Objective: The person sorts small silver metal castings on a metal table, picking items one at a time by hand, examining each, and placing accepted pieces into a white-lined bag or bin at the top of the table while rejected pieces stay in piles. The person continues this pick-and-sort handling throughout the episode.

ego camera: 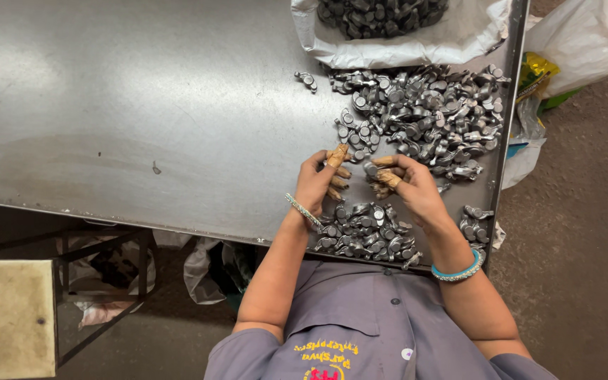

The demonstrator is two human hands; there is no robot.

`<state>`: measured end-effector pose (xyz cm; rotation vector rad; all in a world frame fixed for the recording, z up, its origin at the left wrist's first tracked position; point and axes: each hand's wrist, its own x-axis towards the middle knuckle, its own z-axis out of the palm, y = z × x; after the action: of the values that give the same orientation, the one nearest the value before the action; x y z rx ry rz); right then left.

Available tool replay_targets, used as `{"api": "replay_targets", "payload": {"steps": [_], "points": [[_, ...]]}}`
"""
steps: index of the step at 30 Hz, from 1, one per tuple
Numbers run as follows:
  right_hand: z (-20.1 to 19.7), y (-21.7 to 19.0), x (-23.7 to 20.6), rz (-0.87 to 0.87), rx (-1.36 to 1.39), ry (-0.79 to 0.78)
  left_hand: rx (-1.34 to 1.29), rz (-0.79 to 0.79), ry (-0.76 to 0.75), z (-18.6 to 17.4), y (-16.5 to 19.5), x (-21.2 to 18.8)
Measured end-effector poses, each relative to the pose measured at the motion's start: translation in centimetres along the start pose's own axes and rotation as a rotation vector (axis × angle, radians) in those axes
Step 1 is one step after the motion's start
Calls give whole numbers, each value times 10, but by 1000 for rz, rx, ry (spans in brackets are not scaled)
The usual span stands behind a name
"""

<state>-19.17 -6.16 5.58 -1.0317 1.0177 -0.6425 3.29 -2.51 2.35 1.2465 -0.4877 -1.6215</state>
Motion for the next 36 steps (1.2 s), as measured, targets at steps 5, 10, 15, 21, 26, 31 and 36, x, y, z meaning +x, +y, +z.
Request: {"api": "replay_targets", "payload": {"steps": [5,10,15,21,26,31,36], "points": [[39,-29,6,-272,-587,88,-306,-83,-49,-1,3,-8],[56,-41,6,-539,-1240,271,84,3,51,-26,28,-24],[46,-43,-13,-521,-1265,295,1124,311,-80,-64,54,-54],[31,-32,-18,-481,-1222,206,1431,263,-307,-61,53,-57],[8,7,-2,-383,-761,183,1450,323,-316,-55,50,-46],[-33,34,-4,4,425,0,1350,366,-305,-65,49,-37],[-44,40,-8,141,814,-54,1041,362,-61,-65,39,-33]]}}
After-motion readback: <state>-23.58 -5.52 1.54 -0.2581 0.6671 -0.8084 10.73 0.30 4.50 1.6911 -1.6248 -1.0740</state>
